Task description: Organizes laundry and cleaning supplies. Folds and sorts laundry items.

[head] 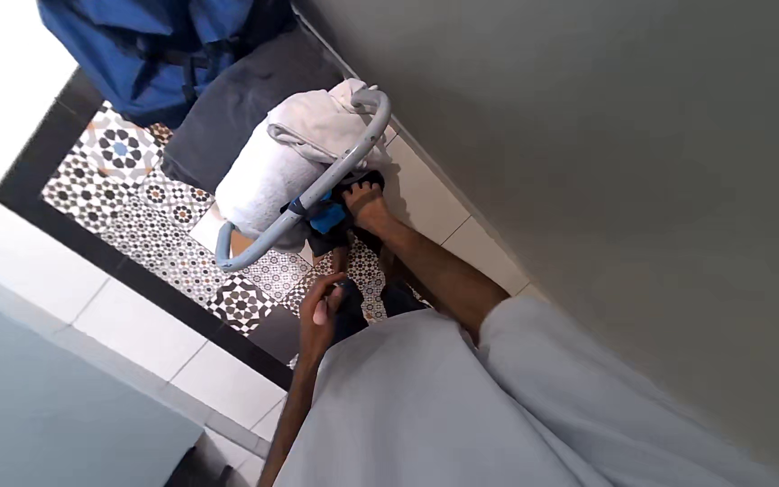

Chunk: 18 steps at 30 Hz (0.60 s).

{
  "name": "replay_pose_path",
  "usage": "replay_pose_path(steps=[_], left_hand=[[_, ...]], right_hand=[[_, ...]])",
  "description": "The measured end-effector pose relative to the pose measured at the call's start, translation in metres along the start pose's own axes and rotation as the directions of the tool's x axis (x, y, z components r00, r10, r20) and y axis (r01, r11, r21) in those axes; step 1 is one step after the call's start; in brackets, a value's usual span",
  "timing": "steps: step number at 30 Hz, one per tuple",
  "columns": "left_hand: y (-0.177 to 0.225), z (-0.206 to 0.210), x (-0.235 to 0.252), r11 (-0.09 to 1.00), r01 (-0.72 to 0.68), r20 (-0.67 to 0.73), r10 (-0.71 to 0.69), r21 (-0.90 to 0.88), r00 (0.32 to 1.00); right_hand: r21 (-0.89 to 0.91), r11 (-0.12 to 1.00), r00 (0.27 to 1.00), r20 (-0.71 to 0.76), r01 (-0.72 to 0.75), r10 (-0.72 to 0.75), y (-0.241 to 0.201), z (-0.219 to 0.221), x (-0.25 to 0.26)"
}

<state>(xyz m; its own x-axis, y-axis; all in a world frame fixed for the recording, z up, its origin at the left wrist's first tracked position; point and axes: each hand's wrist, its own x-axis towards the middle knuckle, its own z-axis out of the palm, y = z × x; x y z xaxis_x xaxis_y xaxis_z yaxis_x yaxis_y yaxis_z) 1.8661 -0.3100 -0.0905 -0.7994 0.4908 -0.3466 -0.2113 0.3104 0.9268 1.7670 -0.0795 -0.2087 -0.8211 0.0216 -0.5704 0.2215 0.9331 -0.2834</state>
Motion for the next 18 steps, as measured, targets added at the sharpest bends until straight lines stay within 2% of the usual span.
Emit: replay_pose_path(steps=[2, 4, 5, 6, 8, 9, 11, 12, 13, 14, 16, 17, 18], left_hand=[[-0.001, 0.027, -0.006, 0.999, -0.014, -0.035, 0.015, 0.03, 0.999], [0.002, 0.057, -0.002, 0.994, -0.074, -0.002, 0.074, 0.076, 0.997], [0.007, 0.072, 0.006, 0.989, -0.113, 0.041, 0.11, 0.091, 0.993], [0.013, 0.09, 0.013, 0.985, -0.134, 0.091, 0.125, 0.105, 0.988], [0.03, 0.126, 0.025, 0.971, -0.172, 0.213, 0.134, 0.169, 0.968], [0.038, 0.144, 0.031, 0.947, -0.223, 0.258, 0.162, 0.231, 0.952], [0.045, 0.18, 0.043, 0.83, -0.387, 0.333, 0.261, 0.401, 0.906], [0.043, 0.196, 0.047, 0.755, -0.459, 0.37, 0.304, 0.469, 0.878], [0.04, 0.208, 0.048, 0.702, -0.509, 0.396, 0.338, 0.498, 0.854], [0.036, 0.216, 0.05, 0.679, -0.536, 0.407, 0.362, 0.501, 0.839], [0.021, 0.217, 0.061, 0.691, -0.517, 0.343, 0.389, 0.505, 0.855], [0.012, 0.212, 0.067, 0.761, -0.422, 0.262, 0.333, 0.492, 0.906], [0.004, 0.203, 0.077, 0.857, -0.255, 0.173, 0.197, 0.447, 0.965]], right_hand=[[0.116, 0.99, 0.986, -0.158, 0.076, -0.057, 0.007, -0.014, -0.026], [0.276, 0.959, 0.987, -0.159, 0.066, -0.022, 0.017, -0.031, -0.065], [0.366, 0.93, 0.999, -0.037, -0.009, 0.024, 0.027, -0.042, -0.083], [0.464, 0.877, 0.987, 0.15, -0.121, 0.056, 0.041, -0.046, -0.101], [0.617, 0.709, 0.877, 0.481, -0.343, 0.005, 0.073, -0.044, -0.136], [0.688, 0.61, 0.841, 0.538, -0.393, -0.065, 0.088, -0.041, -0.155], [0.818, 0.379, 0.828, 0.527, -0.432, -0.193, 0.114, -0.033, -0.183], [0.847, 0.25, 0.829, 0.52, -0.47, -0.204, 0.123, -0.031, -0.19], [0.864, 0.143, 0.848, 0.502, -0.482, -0.17, 0.132, -0.028, -0.194], [0.876, 0.099, 0.874, 0.48, -0.472, -0.079, 0.137, -0.026, -0.196], [0.891, 0.148, 0.9, 0.409, -0.43, 0.149, 0.145, -0.027, -0.192], [0.881, 0.201, 0.893, 0.377, -0.428, 0.246, 0.148, -0.031, -0.191], [0.865, 0.243, 0.881, 0.361, -0.439, 0.307, 0.152, -0.034, -0.19]])
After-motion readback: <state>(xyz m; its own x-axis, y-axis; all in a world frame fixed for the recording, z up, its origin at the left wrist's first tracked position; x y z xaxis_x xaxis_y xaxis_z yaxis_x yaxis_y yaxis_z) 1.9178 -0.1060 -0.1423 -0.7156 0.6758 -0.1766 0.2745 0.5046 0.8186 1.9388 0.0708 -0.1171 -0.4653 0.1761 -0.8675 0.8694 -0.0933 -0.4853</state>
